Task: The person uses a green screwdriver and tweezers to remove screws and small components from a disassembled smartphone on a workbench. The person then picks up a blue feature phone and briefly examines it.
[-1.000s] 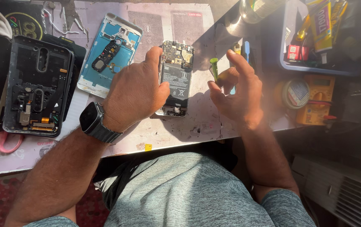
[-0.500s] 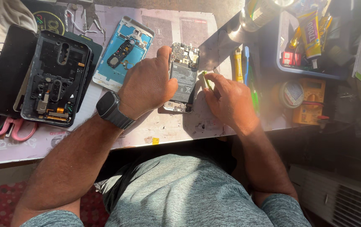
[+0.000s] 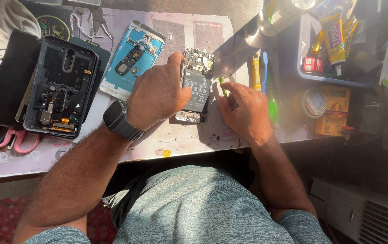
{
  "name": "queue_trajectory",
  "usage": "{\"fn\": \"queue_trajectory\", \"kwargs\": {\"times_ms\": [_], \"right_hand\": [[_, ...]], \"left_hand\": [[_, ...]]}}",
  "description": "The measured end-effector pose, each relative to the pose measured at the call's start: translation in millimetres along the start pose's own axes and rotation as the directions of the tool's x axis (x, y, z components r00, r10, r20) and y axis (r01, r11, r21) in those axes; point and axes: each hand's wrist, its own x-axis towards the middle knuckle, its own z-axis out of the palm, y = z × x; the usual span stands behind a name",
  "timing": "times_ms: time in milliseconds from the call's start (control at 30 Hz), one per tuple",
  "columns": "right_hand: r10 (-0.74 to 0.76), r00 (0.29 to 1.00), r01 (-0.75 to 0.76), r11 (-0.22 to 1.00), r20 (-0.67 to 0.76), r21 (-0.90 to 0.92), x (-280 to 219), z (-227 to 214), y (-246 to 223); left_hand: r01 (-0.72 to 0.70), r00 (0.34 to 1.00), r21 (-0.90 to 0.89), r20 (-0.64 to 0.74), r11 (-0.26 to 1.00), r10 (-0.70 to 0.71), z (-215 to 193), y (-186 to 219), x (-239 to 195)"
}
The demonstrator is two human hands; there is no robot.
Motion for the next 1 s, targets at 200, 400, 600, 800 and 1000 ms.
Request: {"fn": "queue_trajectory", "kwargs": {"times_ms": [200, 400, 600, 800, 1000], "right_hand": [[-0.026, 0.999, 0.027, 0.999, -0.019, 0.035, 1.3, -1.8, -3.2], [-0.016, 1.000, 0.016, 1.000, -0.025, 0.022, 2.6, -3.4, -3.0], [0.006, 1.000, -0.005, 1.000, -0.027, 0.017, 2.2, -4.0, -0.1], [-0.004, 0.996, 0.006, 1.000, -0.086, 0.030, -0.3, -6.7, 4.8], [0.194, 0.956, -0.213, 0.975, -0.221, -0.061, -14.2, -53.1, 21.4]], "left_hand": [[0.014, 1.000, -0.013, -0.001, 1.000, -0.014, -0.1, 1.0, -0.7], [0.014, 1.000, -0.008, -0.005, 1.000, -0.014, -2.1, 3.1, 0.3], [0.065, 0.998, -0.006, 0.002, 0.998, -0.065, -3.5, 6.1, -1.9], [0.081, 0.997, 0.046, 0.006, 0.996, -0.081, -7.4, 12.7, 0.2], [0.170, 0.978, 0.038, 0.112, 0.985, -0.173, -8.7, 11.5, 1.2]]}}
